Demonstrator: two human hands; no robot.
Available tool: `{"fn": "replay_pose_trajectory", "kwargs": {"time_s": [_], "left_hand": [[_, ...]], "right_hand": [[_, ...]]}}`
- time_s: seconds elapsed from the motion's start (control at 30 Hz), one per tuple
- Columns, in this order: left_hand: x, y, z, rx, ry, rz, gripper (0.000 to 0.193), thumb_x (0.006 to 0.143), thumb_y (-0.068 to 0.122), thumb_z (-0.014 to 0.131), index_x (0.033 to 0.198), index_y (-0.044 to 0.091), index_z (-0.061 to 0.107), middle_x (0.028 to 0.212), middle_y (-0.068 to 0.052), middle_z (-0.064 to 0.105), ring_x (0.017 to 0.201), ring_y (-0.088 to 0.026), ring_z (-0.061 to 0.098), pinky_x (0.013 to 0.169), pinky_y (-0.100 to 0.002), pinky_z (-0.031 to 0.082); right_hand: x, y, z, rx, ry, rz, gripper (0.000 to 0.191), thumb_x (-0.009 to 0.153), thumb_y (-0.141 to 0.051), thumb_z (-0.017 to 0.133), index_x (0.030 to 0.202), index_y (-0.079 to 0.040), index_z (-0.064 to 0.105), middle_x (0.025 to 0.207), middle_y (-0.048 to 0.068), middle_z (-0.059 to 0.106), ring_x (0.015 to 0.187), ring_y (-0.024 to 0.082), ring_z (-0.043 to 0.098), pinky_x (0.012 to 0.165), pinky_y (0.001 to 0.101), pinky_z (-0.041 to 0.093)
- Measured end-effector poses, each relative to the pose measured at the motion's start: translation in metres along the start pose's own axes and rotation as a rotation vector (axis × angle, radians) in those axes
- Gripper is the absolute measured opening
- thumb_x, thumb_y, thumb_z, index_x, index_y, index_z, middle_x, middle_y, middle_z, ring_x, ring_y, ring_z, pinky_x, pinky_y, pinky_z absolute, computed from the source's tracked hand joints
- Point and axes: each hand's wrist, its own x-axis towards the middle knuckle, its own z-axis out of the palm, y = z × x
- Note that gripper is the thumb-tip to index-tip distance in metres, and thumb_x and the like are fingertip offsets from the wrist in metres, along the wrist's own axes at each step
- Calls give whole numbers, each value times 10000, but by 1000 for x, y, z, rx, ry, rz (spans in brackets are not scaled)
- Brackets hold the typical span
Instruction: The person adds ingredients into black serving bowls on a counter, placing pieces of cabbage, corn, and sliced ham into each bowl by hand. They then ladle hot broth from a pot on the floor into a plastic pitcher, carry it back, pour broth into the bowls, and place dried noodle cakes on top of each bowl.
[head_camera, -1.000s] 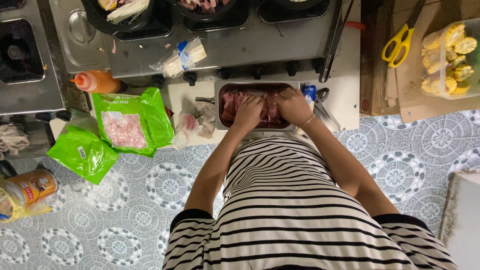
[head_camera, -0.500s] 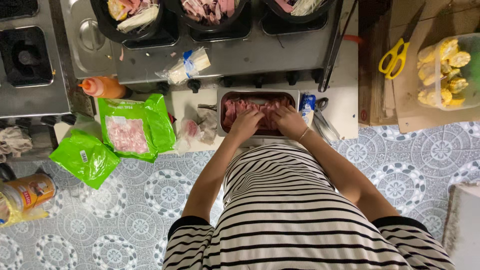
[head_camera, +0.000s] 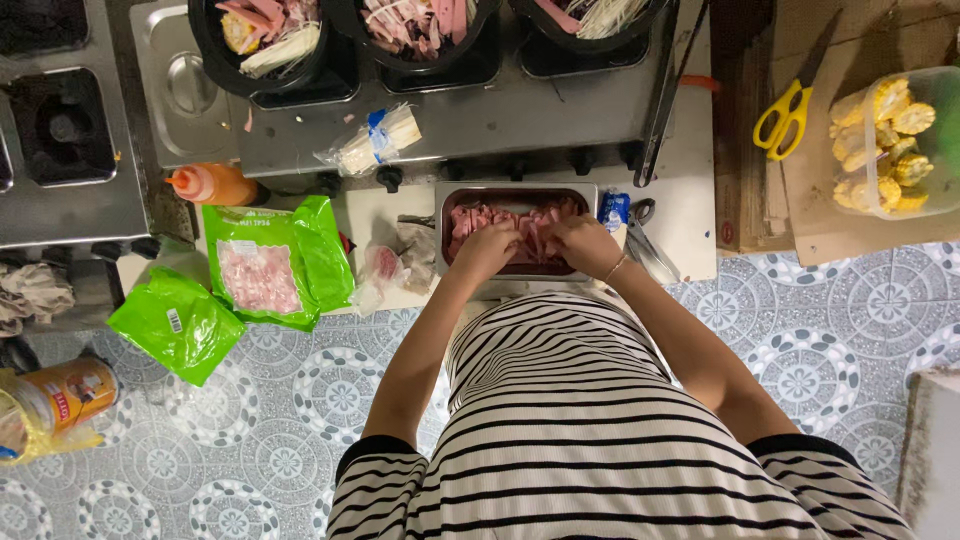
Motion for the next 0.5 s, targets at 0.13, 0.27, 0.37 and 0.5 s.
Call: {"fn": "replay_pose_trajectory", "kwargs": {"time_s": [0.13, 0.27, 0.37, 0.5], "left_hand": [[6, 6, 4, -78, 10, 75, 233, 864, 84, 678, 1086, 58, 742, 1018, -174, 740, 976, -375, 700, 849, -472, 556], [10, 19, 4, -91, -22, -99, 310, 915, 93, 636, 1216, 72, 710, 1006, -197, 742, 950, -367, 712, 840, -471, 560], [2, 25, -2, -42, 62, -131, 300, 949, 125, 649, 1240, 73, 701, 1101, -184, 727, 1002, -367, 692, 843, -467, 557], [-23, 20, -13, 123, 454, -90, 240, 941, 166, 673, 1174, 113, 701, 1206, -117, 707, 1191, -391, 620, 986, -479, 519]], "right_hand": [[-2, -3, 7, -135, -79, -9, 255, 847, -225, 738, 1066, -94, 726, 1050, 175, 706, 920, 319, 672, 836, 444, 506], [-11, -5, 9, -109, 115, -82, 306, 799, -187, 733, 1093, -104, 741, 1138, 163, 677, 1025, 308, 643, 894, 447, 496], [-19, -7, -1, -59, 170, -28, 219, 881, -185, 722, 1073, -80, 723, 1142, 111, 668, 1092, 316, 624, 961, 445, 494], [-27, -18, -22, -85, 178, -15, 192, 857, -174, 717, 993, -38, 711, 1132, 133, 641, 1126, 350, 592, 998, 472, 482]]}}
